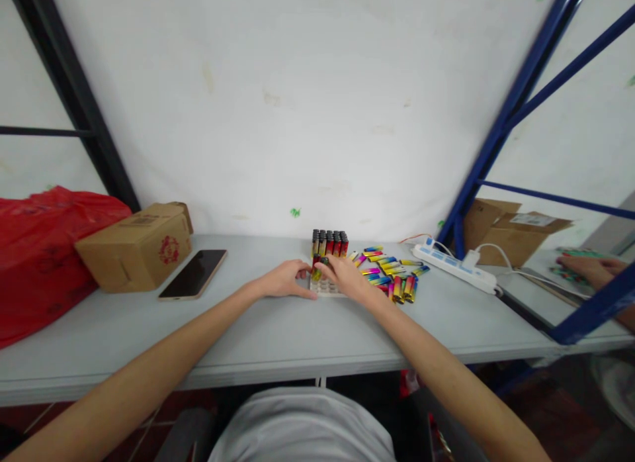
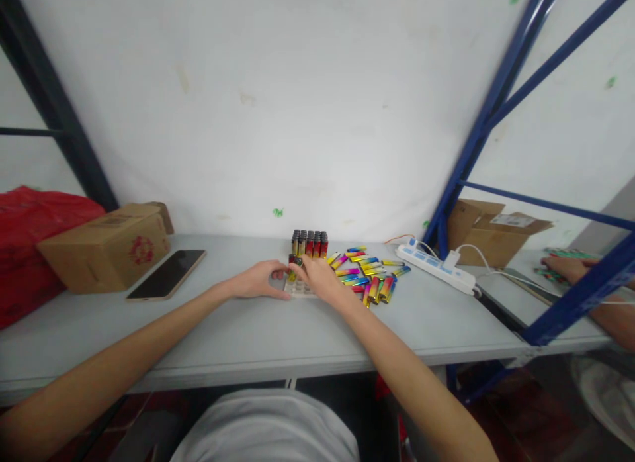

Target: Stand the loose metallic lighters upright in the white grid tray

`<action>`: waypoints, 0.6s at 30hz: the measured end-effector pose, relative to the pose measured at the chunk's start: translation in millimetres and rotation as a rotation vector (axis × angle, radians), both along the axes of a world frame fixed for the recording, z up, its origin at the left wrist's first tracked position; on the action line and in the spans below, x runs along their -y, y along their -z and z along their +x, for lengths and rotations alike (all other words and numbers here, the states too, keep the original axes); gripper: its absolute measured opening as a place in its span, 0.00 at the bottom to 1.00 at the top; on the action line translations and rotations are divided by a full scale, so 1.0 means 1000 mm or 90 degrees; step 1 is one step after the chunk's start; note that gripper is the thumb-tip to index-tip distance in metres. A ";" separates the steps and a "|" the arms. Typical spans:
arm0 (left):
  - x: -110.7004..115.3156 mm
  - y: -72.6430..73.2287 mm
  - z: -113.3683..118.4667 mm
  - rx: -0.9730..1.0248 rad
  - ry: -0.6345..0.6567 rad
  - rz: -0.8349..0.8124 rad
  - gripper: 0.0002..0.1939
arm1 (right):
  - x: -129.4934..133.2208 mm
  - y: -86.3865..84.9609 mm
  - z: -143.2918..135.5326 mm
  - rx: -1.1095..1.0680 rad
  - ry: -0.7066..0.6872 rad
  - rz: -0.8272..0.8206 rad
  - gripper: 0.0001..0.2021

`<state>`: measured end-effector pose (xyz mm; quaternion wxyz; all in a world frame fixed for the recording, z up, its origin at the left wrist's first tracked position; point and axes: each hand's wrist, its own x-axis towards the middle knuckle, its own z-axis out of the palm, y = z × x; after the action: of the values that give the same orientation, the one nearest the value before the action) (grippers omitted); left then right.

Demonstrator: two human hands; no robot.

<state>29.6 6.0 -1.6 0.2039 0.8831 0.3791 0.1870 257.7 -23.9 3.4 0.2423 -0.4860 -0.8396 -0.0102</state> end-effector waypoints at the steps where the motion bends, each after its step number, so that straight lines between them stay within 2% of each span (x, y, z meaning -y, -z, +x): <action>1: 0.000 0.000 0.000 -0.002 0.000 0.002 0.41 | -0.002 0.001 -0.001 0.025 0.007 0.015 0.14; 4: 0.000 0.000 0.000 -0.008 -0.004 0.005 0.41 | -0.008 0.004 -0.003 0.069 0.019 0.038 0.14; 10: -0.004 0.002 -0.001 -0.017 0.018 0.015 0.42 | -0.012 0.003 -0.006 0.054 0.033 -0.001 0.14; 14: -0.007 0.003 -0.001 -0.022 0.015 0.012 0.43 | -0.007 0.000 -0.008 0.063 0.024 -0.013 0.18; 18: -0.006 0.002 -0.001 -0.016 0.014 0.004 0.43 | -0.001 -0.005 -0.011 0.121 0.053 -0.007 0.23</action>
<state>29.1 12.3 -3.8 0.1985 0.8901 0.3710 0.1750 246.4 -22.8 7.9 0.1582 -0.5188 -0.8378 -0.0621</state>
